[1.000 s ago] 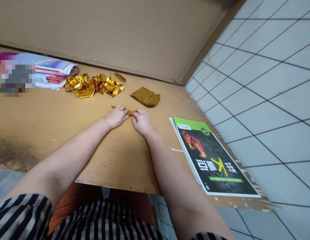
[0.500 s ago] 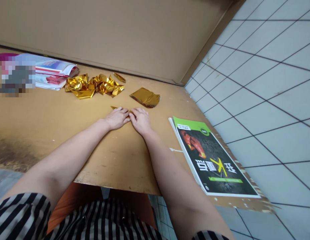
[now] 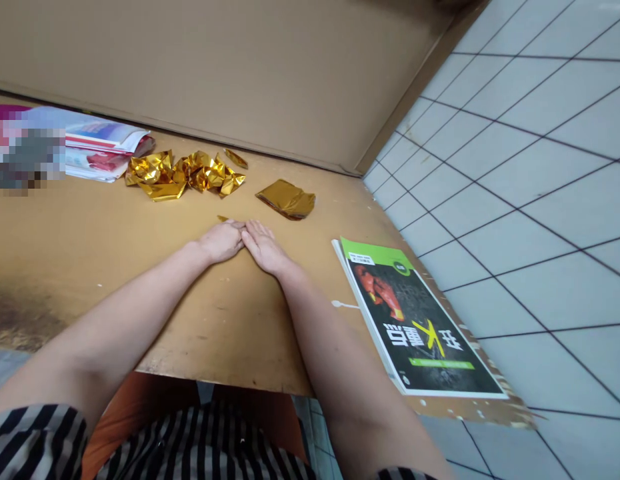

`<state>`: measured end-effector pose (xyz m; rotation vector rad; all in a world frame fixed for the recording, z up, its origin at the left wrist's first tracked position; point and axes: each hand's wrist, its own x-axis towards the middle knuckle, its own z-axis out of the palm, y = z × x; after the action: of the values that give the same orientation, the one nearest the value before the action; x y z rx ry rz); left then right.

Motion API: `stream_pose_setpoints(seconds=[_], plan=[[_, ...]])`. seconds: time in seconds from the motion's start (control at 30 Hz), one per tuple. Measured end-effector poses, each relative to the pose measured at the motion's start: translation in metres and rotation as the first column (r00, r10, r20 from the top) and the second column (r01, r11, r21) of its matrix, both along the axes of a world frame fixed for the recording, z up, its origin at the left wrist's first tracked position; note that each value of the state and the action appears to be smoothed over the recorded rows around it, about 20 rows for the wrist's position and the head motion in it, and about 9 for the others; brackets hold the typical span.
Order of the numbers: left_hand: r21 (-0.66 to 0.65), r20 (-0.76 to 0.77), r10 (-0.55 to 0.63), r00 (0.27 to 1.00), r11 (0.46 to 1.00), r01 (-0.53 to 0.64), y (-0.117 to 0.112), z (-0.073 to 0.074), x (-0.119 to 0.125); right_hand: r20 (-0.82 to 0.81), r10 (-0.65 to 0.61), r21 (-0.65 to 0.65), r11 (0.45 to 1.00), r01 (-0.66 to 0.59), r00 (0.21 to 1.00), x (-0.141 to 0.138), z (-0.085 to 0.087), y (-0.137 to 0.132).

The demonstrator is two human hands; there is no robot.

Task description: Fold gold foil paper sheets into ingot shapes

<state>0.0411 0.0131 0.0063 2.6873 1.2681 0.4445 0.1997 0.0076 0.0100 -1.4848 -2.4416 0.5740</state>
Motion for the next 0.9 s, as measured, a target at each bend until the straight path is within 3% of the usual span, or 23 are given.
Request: stream_pose_setpoints(seconds=[0.43,0.9], plan=[[0.084,0.031,0.075,0.997,0.993,-0.077,-0.003,-0.005,-0.036,0.144,0.012,0.030,0.999,-0.016,0.990,-0.005,0.005,-0.005],[0.126,0.023,0.129,0.991,0.983,-0.131,0.001,-0.006,-0.020,0.141,0.008,0.045,0.999,-0.014,0.990,-0.006,0.011,-0.007]])
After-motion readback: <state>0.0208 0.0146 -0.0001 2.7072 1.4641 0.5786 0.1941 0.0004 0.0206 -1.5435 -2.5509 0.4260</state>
